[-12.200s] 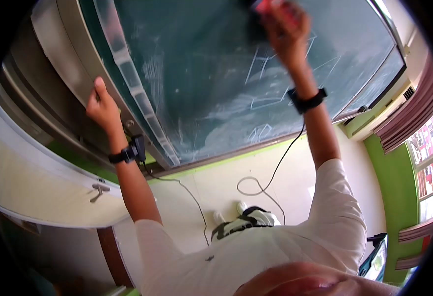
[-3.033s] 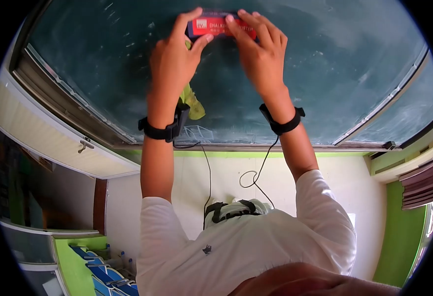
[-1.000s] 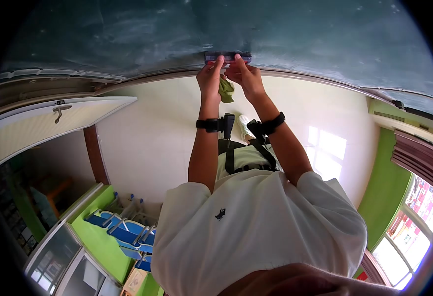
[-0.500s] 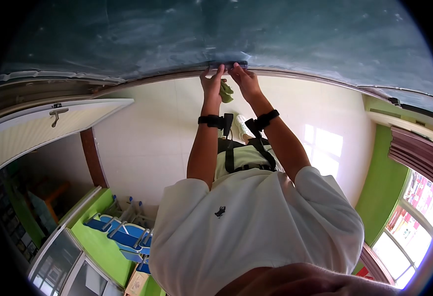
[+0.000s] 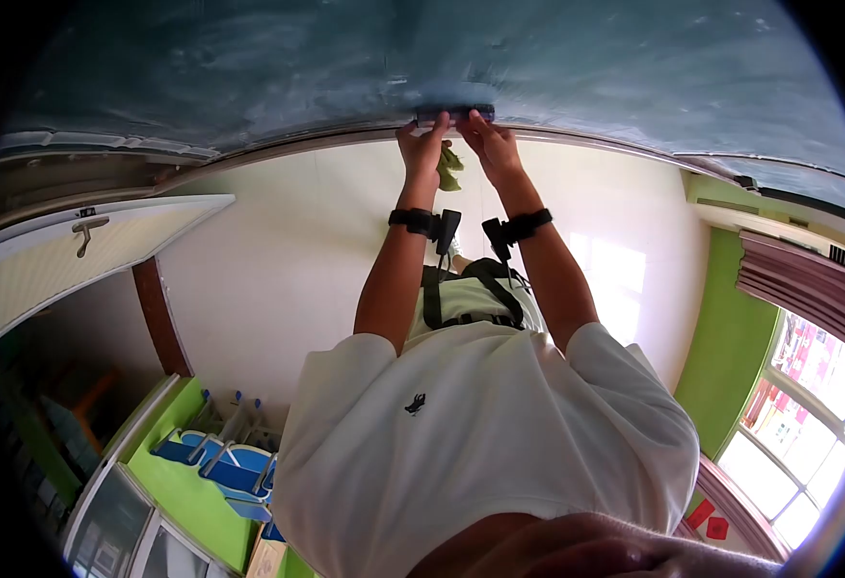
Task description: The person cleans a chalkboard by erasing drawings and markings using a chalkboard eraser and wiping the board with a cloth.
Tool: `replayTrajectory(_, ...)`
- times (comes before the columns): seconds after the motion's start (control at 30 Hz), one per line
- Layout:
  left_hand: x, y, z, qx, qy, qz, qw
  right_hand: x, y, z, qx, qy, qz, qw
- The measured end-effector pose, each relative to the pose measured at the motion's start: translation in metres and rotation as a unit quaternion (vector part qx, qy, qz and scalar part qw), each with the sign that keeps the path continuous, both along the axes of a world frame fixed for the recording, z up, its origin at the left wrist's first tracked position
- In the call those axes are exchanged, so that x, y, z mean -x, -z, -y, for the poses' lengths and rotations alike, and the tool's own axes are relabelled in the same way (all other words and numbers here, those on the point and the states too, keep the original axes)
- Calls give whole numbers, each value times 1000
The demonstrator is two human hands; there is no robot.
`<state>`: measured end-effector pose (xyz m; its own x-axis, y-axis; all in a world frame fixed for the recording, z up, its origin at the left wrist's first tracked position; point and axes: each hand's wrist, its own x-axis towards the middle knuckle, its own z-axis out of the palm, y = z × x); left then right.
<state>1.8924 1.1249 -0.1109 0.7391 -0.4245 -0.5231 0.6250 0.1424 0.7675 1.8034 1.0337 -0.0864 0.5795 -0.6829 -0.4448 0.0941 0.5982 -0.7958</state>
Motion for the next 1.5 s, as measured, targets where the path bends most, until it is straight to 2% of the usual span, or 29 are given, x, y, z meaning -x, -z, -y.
replayTrajectory(0.13,10,26,10,-54,-23,5,998,1,40,5,-16,24,-21,999)
replayTrajectory(0.17,9,22,12,-50,-22,6,998,0,35,9,-12,25,-21,999)
replayTrajectory(0.27,15,-7,-1,-15,3,28,999,12,4,4,5,26,25,999)
replayTrajectory(0.37,21,-73,1,81,-17,132,988,21,-66,3,115,39,52,991)
replayTrajectory(0.4,21,-95,0,77,-11,126,989,24,-90,6,141,42,54,988)
replayTrajectory(0.47,22,-127,4,96,28,197,975,26,-129,10,192,48,43,979)
replayTrajectory(0.57,27,-133,13,119,21,151,981,23,-126,15,217,62,6,974)
replayTrajectory(0.67,32,-106,17,93,8,153,984,17,-111,13,238,71,-31,968)
replayTrajectory(0.77,41,-68,15,8,0,139,990,19,-73,11,255,31,-94,962)
replayTrajectory(0.8,45,-55,14,-19,-1,128,992,16,-44,16,268,14,-104,958)
replayTrajectory(0.83,36,-52,8,-136,30,97,985,4,-47,6,319,-36,-163,933)
replayTrajectory(0.87,24,-25,1,-73,24,148,986,-13,-34,-1,418,-106,-298,851)
replayTrajectory(0.9,13,1,-6,-5,20,194,981,-29,-27,-11,433,-80,-264,858)
replayTrajectory(0.93,-3,1,-13,11,56,171,984,-37,-30,-22,435,-53,-211,874)
replayTrajectory(0.97,-20,0,-22,26,93,149,984,-40,-48,-28,412,-39,-227,882)
replayTrajectory(1.03,-38,4,-35,-129,158,150,967,-35,-42,-30,413,-29,-198,888)
replayTrajectory(1.13,-24,-30,-42,-134,188,143,962,-29,-37,-29,413,-59,-196,887)
replayTrajectory(1.17,-19,-28,-36,-132,173,130,967,-25,-35,-24,416,-30,-193,888)
replayTrajectory(1.23,-22,-2,-32,-135,217,144,956,-14,-18,-10,456,-31,-193,868)
replayTrajectory(1.3,-8,-8,-17,-177,260,173,933,15,-6,21,503,-48,-247,827)
replayTrajectory(1.37,-1,-4,-11,-162,223,170,946,53,1,57,460,-27,-280,842)
replayTrajectory(1.43,0,4,-9,-161,140,110,971,89,5,92,514,5,-298,804)
replayTrajectory(1.5,-10,30,-19,-181,119,83,973,120,11,122,517,31,-348,781)
